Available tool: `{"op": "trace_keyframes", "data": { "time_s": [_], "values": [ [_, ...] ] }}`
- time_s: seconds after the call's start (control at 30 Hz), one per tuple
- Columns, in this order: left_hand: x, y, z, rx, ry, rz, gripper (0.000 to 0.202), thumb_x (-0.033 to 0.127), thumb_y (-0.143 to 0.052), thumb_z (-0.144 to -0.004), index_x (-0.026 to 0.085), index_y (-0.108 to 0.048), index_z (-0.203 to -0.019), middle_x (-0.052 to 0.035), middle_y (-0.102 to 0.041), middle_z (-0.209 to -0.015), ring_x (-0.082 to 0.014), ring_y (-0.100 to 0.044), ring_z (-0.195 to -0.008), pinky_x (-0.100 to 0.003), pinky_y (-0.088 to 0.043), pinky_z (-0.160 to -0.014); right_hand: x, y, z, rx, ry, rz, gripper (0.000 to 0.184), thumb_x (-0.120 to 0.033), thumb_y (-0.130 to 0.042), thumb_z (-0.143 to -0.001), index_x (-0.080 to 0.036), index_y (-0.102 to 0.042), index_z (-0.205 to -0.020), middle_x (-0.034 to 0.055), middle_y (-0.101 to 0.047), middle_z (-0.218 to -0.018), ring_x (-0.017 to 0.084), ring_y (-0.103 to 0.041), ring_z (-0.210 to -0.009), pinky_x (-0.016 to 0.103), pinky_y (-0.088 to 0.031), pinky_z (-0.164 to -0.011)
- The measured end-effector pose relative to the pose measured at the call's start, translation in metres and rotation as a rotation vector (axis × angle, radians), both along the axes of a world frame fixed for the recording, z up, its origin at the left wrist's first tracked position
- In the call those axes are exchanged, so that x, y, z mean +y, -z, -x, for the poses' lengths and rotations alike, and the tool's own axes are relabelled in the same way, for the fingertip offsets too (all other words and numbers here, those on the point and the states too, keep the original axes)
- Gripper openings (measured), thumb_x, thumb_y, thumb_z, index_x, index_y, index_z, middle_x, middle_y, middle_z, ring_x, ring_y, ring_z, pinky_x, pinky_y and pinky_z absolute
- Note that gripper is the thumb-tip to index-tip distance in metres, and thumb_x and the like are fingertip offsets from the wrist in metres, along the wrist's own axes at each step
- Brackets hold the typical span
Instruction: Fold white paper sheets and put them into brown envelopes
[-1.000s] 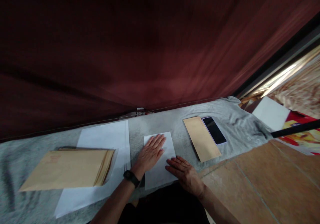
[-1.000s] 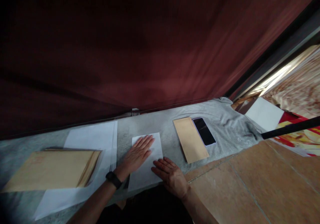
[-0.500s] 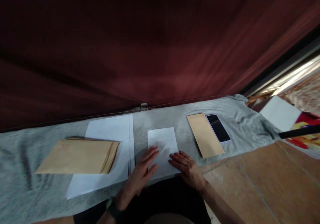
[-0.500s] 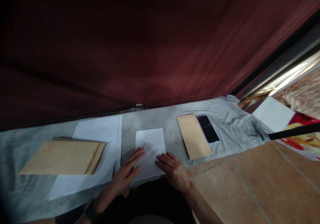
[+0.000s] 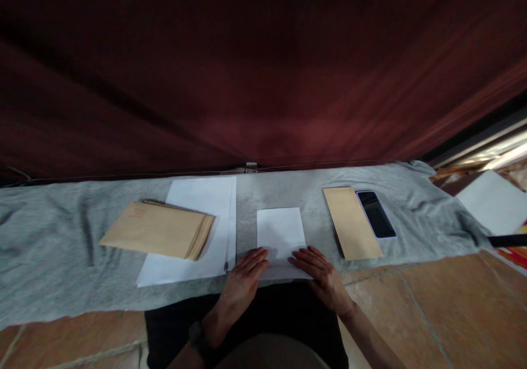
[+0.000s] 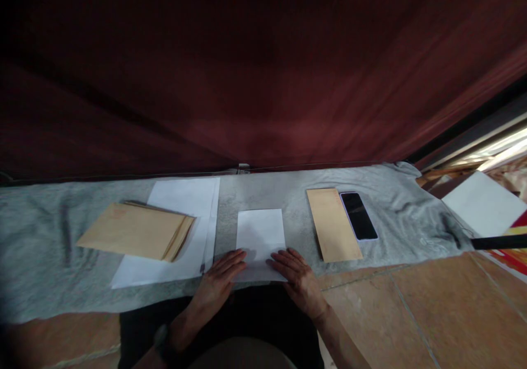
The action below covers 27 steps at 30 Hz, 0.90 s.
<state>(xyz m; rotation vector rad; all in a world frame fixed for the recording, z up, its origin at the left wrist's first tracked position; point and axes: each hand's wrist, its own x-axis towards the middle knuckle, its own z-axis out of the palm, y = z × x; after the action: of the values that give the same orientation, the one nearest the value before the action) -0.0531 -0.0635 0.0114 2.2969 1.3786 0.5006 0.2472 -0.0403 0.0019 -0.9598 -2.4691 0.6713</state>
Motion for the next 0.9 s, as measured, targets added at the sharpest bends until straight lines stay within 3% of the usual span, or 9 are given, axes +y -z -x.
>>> {"op": "trace_keyframes", "data": {
  "time_s": [0.23,0.37,0.5,0.7,0.9],
  "values": [
    [0.003,-0.005,0.0,-0.076,-0.098,-0.061,0.053,-0.005,-0.046,-0.075,0.023,-0.07,-0.113,-0.0043,-0.069,-0.132,-0.0204,-0.062,-0.126,-0.041,-0.051,-0.11,0.008,0.006,-0.002,0.112,0.142,0.008,0.046,-0.019,-0.046,-0.098,-0.028,-0.056,-0.142,0.0056,-0.063,-0.14,0.023,-0.055,-0.132,0.048,-0.045,-0.113],
    [0.014,-0.005,-0.002,-0.158,-0.186,-0.067,0.035,0.003,-0.053,-0.084,0.024,-0.07,-0.107,-0.0038,-0.075,-0.117,-0.0197,-0.07,-0.11,-0.037,-0.057,-0.099,0.019,0.005,0.0,0.163,0.241,0.026,0.028,-0.028,-0.051,-0.101,-0.028,-0.065,-0.125,0.0053,-0.072,-0.123,0.022,-0.065,-0.116,0.044,-0.052,-0.101],
    [0.019,-0.006,-0.006,-0.256,-0.287,-0.032,0.016,0.025,-0.056,-0.095,0.024,-0.071,-0.098,-0.0041,-0.077,-0.105,-0.0195,-0.073,-0.101,-0.034,-0.058,-0.092,0.023,0.003,0.006,0.143,0.32,0.013,0.022,-0.034,-0.05,-0.103,-0.027,-0.068,-0.114,0.0043,-0.075,-0.112,0.022,-0.067,-0.108,0.042,-0.051,-0.096],
    [0.027,-0.018,-0.016,-0.295,-0.522,0.216,0.027,0.039,-0.05,-0.098,0.022,-0.071,-0.102,-0.0042,-0.078,-0.093,-0.0193,-0.073,-0.082,-0.029,-0.055,-0.075,0.027,-0.002,0.017,0.083,0.495,0.038,0.039,-0.048,-0.041,-0.105,-0.024,-0.064,-0.085,0.004,-0.071,-0.085,0.022,-0.066,-0.085,0.037,-0.05,-0.082],
    [0.037,-0.024,-0.02,-0.274,-0.619,0.316,0.029,0.039,-0.049,-0.098,0.02,-0.071,-0.097,-0.0035,-0.076,-0.085,-0.0165,-0.068,-0.071,-0.026,-0.049,-0.068,0.032,-0.007,0.025,0.105,0.595,0.115,0.042,-0.048,-0.037,-0.105,-0.023,-0.065,-0.088,0.0036,-0.073,-0.084,0.021,-0.067,-0.082,0.033,-0.05,-0.076]
  ]
}}
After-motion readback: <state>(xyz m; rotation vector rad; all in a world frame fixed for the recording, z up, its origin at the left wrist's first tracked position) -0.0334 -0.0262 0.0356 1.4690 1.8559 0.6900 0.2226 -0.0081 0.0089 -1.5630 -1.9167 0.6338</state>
